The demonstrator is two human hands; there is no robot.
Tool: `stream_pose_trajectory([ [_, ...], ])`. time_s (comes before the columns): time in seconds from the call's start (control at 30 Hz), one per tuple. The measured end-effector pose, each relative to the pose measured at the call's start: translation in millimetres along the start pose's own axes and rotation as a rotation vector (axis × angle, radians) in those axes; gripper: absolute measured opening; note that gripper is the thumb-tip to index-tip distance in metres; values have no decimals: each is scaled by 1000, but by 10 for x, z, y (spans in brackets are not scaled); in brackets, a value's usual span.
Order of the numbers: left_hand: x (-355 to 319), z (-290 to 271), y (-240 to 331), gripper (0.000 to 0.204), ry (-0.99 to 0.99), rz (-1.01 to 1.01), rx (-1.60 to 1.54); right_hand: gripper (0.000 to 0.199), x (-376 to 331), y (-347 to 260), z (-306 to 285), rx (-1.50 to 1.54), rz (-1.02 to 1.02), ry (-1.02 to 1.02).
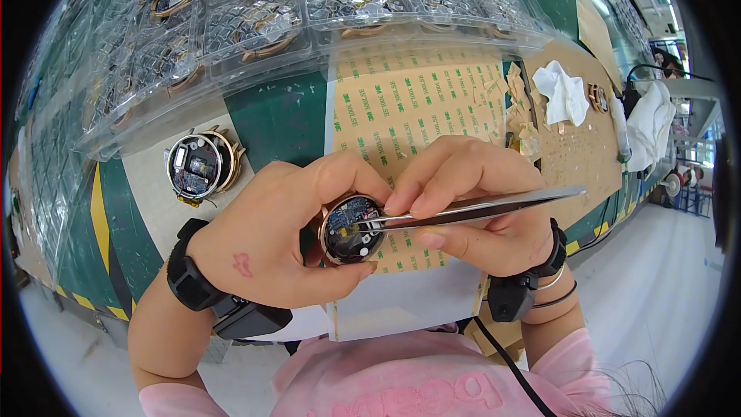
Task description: Assembling and inspecting internal components of smartwatches using tweezers on a production line.
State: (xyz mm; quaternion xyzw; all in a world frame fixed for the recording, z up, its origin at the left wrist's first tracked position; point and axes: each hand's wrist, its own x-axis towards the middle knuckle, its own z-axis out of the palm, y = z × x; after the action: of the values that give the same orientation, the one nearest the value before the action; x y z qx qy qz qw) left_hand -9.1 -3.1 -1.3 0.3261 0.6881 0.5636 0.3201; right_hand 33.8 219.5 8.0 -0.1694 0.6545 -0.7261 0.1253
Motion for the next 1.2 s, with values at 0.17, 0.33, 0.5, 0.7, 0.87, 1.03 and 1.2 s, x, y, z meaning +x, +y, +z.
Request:
stream_pose_trajectory([
  [0.17,6,16,-19,41,13,36,21,18,-3,-16,-5,-2,18,8],
  [0.33,10,10,-10,39,-5,23,52,16,19,-4,-60,-119,-35,-56],
  [0.5,18,41,-93,39,-5,118,83,15,29,-10,-84,-132,18,-96],
  [0.7,17,37,-83,38,-15,161,126,14,54,23,-101,-60,47,-111],
  [0.87,22,45,-102,37,-11,184,118,14,51,53,-97,34,87,-114],
  [1.03,26,44,-99,37,-21,184,121,14,52,54,-95,65,100,-101],
  [1.2,8,21,-53,37,-45,138,126,12,55,33,-72,86,124,-83],
])
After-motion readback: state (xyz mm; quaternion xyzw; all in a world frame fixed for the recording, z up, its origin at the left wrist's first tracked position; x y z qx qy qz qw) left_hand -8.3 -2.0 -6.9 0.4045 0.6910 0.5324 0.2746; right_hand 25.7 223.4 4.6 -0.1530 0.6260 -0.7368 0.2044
